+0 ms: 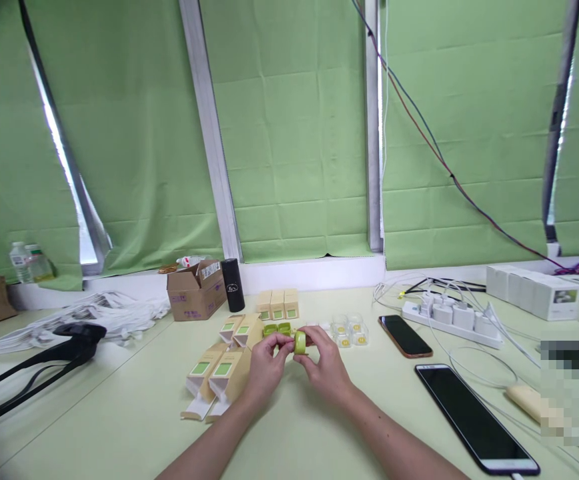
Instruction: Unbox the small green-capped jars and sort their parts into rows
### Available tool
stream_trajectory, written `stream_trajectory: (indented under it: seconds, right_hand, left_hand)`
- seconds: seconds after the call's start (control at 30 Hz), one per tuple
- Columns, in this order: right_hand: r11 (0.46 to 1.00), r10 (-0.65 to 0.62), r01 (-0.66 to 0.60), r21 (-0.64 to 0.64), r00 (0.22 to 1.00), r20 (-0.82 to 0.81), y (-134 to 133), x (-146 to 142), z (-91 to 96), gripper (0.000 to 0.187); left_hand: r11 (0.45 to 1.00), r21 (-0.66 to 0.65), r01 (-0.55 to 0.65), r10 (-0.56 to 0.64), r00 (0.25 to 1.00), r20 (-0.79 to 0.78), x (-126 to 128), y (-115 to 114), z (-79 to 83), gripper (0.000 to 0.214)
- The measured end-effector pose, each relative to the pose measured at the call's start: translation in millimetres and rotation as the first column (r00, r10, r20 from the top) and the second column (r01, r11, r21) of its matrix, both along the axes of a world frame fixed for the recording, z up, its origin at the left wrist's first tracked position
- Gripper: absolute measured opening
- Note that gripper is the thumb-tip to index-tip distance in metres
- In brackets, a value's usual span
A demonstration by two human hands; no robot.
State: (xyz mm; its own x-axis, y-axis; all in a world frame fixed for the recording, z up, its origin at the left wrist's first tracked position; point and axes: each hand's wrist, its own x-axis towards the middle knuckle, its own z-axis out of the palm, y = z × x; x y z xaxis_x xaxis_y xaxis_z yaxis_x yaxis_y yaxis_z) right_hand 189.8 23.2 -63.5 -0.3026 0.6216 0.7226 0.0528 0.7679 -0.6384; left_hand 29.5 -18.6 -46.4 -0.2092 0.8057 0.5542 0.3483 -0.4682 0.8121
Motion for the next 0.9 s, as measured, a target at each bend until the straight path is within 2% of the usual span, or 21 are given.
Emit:
stream_trajectory:
  seconds: [0.17,0.33,0.4,0.67,0.9]
  right_hand:
    - [0.997,0.0,-0.004,-0.076,0.998,-0.056,-2.4,-4.3,1.8,0.041]
    - [0.98,0.085,-0.11,-0.163,0.985,-0.152,-1.1,-9.2,-0.4,0.043]
    - [0.976,0.087,-0.116,-0.183,0.983,-0.16,1.6,-8.9,-1.6,0.043]
    - [0.983,0.004,-0.038,-0.178,0.982,-0.187,6.1,-6.4,-3.3,0.052]
    - [0.992,-0.1,0.095,-0.077,0.993,-0.068,-1.3,-4.2,-1.1,0.056]
  left_hand:
    - [1.0,0.011,0.008,-0.008,0.999,0.032,-0.7,1.5,0.3,0.016]
    - [0.999,0.031,-0.012,0.013,1.0,-0.014,-4.2,2.2,-2.8,0.021]
    - [0.999,0.046,-0.008,0.01,0.999,-0.039,-5.4,1.6,-3.5,0.026]
    - [0.999,0.044,0.001,0.003,0.997,-0.078,-4.6,-1.5,0.7,0.037]
    - [0.999,0.011,0.039,-0.038,0.996,-0.078,-1.6,-5.7,3.6,0.043]
